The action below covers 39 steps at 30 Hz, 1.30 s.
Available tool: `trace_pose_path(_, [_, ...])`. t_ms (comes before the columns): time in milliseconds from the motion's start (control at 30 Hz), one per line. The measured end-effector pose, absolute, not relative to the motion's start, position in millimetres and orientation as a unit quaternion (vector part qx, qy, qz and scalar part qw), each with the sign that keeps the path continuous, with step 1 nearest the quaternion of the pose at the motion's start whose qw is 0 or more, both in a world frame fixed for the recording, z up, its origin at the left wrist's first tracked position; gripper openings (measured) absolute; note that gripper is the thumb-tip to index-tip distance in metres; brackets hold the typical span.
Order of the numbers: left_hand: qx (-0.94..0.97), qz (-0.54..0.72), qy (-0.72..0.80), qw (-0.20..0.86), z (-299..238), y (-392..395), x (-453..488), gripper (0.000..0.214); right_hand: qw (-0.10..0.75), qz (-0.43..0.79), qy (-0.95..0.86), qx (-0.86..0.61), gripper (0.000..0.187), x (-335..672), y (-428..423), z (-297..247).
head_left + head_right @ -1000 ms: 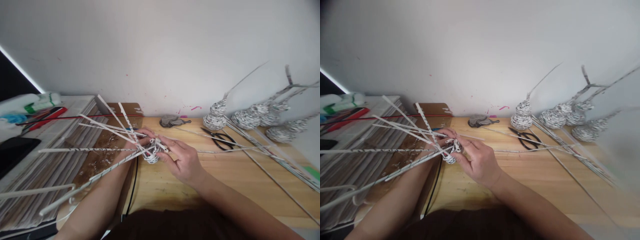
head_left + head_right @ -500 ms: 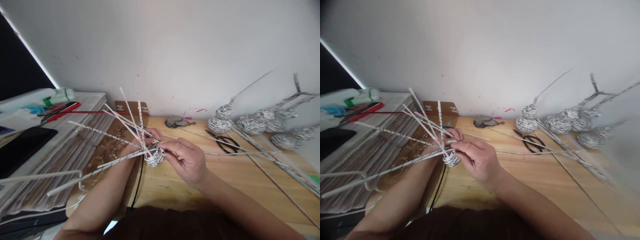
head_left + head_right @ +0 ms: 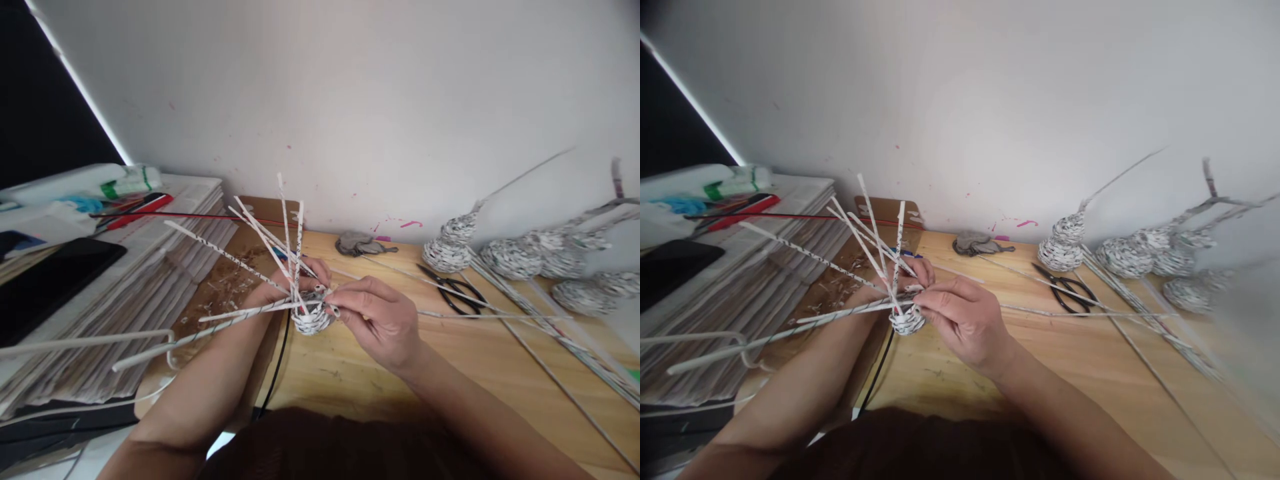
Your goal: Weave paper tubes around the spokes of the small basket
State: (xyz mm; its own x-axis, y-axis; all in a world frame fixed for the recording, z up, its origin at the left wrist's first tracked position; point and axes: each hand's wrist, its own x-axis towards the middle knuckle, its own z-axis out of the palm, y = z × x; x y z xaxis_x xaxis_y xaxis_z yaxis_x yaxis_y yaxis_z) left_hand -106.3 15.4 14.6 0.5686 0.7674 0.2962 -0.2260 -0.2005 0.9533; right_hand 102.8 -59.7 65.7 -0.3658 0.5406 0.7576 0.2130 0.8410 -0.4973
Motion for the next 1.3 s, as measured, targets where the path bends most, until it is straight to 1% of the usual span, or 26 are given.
trace_pose_path(167, [0.657,0.403,0.214,0.600,19.3,14.6,-106.2,0.023,0.525,0.174,-0.801,-0.229,0.025,102.4,-59.3,62.3])
trace_pose_path(400, [0.651,0.400,0.225,0.605,22.8,12.8,-104.9,0.030,0.529,0.183,-0.797,-0.226,0.019,101.2,-61.0,63.7])
trace_pose_path(600, [0.651,0.401,0.231,0.602,22.5,14.6,-107.1,0.026,0.523,0.182,-0.801,-0.227,0.020,101.4,-61.6,64.5])
trace_pose_path(733, [0.667,0.402,0.230,0.584,24.1,15.4,-109.8,0.022,0.527,0.189,-0.801,-0.211,0.016,100.8,-64.4,67.7])
trace_pose_path(833, [0.669,0.406,0.225,0.580,25.1,15.7,-116.9,0.017,0.540,0.240,-0.775,-0.224,0.022,103.2,-64.2,65.6])
trace_pose_path(933, [0.670,0.442,0.218,0.555,24.9,18.5,-128.7,0.013,0.541,0.325,-0.709,-0.315,0.022,108.1,-52.5,52.3])
trace_pose_path(1000, [0.656,0.491,0.219,0.530,24.8,22.0,-136.4,0.013,0.484,0.346,-0.692,-0.407,0.025,109.3,-37.5,38.6])
trace_pose_path(1033, [0.641,0.524,0.227,0.512,24.8,24.2,-139.6,0.014,0.433,0.343,-0.706,-0.443,0.025,108.0,-29.0,31.6])
trace_pose_path(1100, [0.610,0.584,0.268,0.464,24.3,29.0,-144.5,0.013,0.298,0.325,-0.763,-0.472,0.019,99.8,-12.4,19.7])
trace_pose_path(1167, [0.582,0.628,0.314,0.411,22.5,34.2,-147.9,0.015,0.212,0.296,-0.799,-0.478,0.020,83.9,1.5,12.9])
trace_pose_path(1233, [0.564,0.658,0.337,0.368,19.6,38.9,-150.3,0.016,0.167,0.274,-0.801,-0.506,0.034,62.1,11.6,11.8])
trace_pose_path(1300, [0.553,0.675,0.342,0.348,16.9,41.9,-151.7,0.017,0.125,0.257,-0.789,-0.544,0.046,38.1,18.2,14.3])
